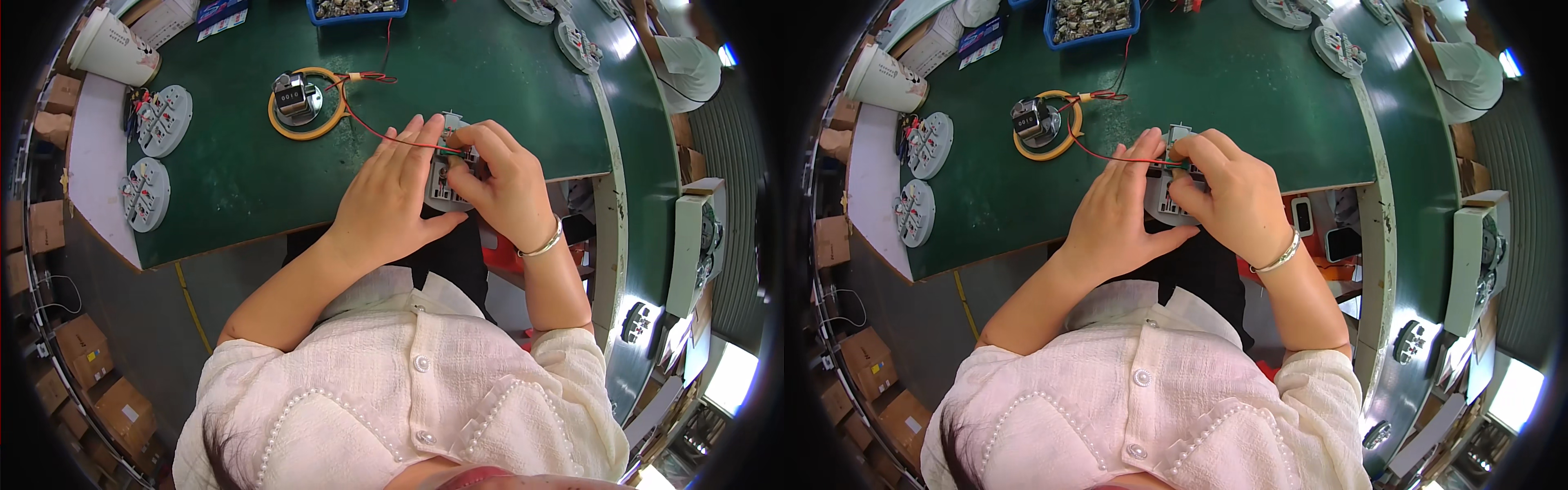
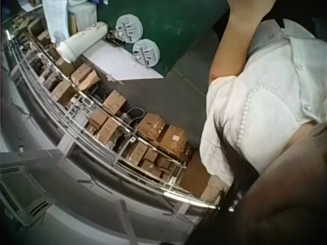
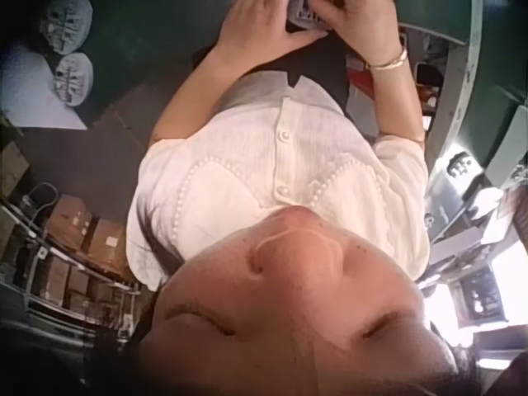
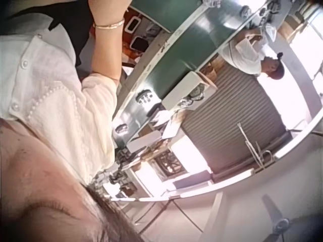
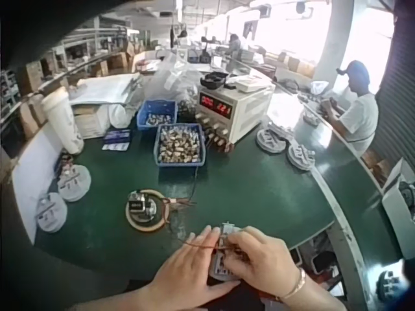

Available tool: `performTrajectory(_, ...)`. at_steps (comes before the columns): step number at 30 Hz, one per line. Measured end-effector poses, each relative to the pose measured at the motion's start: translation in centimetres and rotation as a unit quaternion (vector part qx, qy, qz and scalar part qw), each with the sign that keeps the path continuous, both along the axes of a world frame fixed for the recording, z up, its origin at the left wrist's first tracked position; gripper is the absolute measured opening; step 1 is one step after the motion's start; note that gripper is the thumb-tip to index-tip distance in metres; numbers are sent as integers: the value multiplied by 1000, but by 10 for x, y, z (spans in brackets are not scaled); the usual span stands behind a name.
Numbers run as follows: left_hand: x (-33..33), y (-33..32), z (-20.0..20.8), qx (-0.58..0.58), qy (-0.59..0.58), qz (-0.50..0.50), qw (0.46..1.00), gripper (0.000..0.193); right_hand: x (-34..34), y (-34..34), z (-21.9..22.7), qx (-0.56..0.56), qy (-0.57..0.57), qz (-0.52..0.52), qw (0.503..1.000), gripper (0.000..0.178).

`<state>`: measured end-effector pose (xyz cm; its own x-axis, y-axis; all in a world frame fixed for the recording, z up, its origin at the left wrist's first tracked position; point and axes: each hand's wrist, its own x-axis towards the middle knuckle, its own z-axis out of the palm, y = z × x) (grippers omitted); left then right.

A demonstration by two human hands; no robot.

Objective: Manually assembling electronic components and wiring into a circular housing at a factory workstation.

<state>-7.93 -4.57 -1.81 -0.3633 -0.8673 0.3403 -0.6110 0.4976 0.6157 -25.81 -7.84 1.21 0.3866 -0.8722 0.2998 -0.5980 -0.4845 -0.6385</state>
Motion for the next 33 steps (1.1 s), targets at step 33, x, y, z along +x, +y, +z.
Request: performTrajectory(33, -6, 0, 0, -6, -8, -13, 1000, 103, -41, 21, 5, 87, -55, -31, 994, 24)
